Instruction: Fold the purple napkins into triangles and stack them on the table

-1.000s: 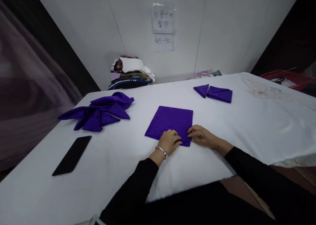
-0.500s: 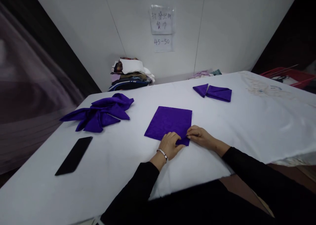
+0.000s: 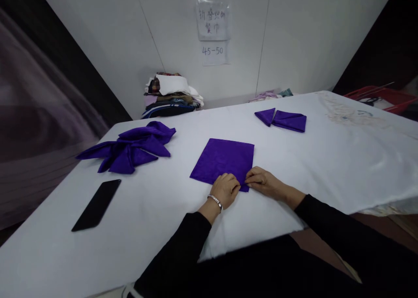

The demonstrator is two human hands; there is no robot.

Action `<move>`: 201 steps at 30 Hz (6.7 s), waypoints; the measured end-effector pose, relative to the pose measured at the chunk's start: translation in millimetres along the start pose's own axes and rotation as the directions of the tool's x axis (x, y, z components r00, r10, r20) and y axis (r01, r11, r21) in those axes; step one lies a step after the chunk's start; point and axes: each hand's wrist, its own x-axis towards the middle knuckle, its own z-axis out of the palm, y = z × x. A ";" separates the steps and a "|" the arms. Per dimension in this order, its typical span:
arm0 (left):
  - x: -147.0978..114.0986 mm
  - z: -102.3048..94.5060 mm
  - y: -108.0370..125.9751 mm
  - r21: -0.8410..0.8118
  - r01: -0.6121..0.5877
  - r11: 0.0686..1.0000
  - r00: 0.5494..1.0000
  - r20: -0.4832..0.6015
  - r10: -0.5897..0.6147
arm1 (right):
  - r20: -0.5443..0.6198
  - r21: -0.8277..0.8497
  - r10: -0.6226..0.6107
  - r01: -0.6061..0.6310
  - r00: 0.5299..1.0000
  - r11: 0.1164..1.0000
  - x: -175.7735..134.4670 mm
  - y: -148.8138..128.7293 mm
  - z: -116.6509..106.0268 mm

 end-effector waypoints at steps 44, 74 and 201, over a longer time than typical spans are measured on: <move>-4.5 -15.0 -38.4 -0.100 0.435 0.895 0.883 -0.150 -0.445 | -0.011 0.126 0.343 -0.339 0.939 0.933 92.9 38.2 -1.6; -15.7 -35.5 -82.1 -0.136 0.702 0.700 0.659 -0.249 -0.710 | 0.059 -0.481 0.319 -0.253 0.946 0.839 202.6 74.6 38.0; -68.9 -57.2 -111.9 0.292 0.763 0.577 0.624 -0.099 -0.775 | 0.348 -0.434 0.085 0.081 0.934 0.897 160.9 88.4 35.5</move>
